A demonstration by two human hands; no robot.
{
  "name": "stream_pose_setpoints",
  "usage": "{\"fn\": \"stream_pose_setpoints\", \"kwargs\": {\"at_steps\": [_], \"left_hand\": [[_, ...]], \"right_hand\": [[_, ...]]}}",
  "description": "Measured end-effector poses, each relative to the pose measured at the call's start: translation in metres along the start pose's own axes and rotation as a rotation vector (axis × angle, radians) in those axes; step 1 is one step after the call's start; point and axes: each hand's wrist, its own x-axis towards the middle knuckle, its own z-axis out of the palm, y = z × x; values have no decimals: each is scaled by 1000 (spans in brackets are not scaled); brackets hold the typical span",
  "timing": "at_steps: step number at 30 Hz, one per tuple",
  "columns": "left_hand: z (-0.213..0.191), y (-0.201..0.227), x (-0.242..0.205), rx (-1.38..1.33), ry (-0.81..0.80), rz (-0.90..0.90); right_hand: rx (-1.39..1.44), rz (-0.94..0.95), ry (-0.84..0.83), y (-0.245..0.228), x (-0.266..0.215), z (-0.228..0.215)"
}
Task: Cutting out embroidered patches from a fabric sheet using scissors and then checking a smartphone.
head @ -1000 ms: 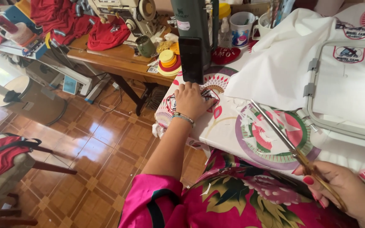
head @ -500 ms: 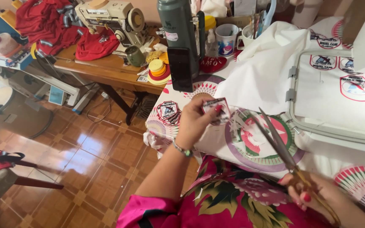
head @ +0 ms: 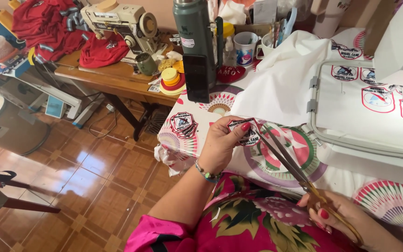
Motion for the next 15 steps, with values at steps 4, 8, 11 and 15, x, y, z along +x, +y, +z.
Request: {"fn": "stream_pose_setpoints", "kwargs": {"at_steps": [4,8,11,15], "left_hand": [[3,-3,-2,-15,-38,-4],[5,-1,-1,-46,-30,4],[9,-1,-2,-58,-38,28],[-5,-22,-2,23,-5,69]], "right_hand": [[38,-40,-25,-5,-2,2],[73,-78,-41,-3,-1,0],[101,-97,-61,3,2,-3],[98,-120,-65,1,3,-4]]}}
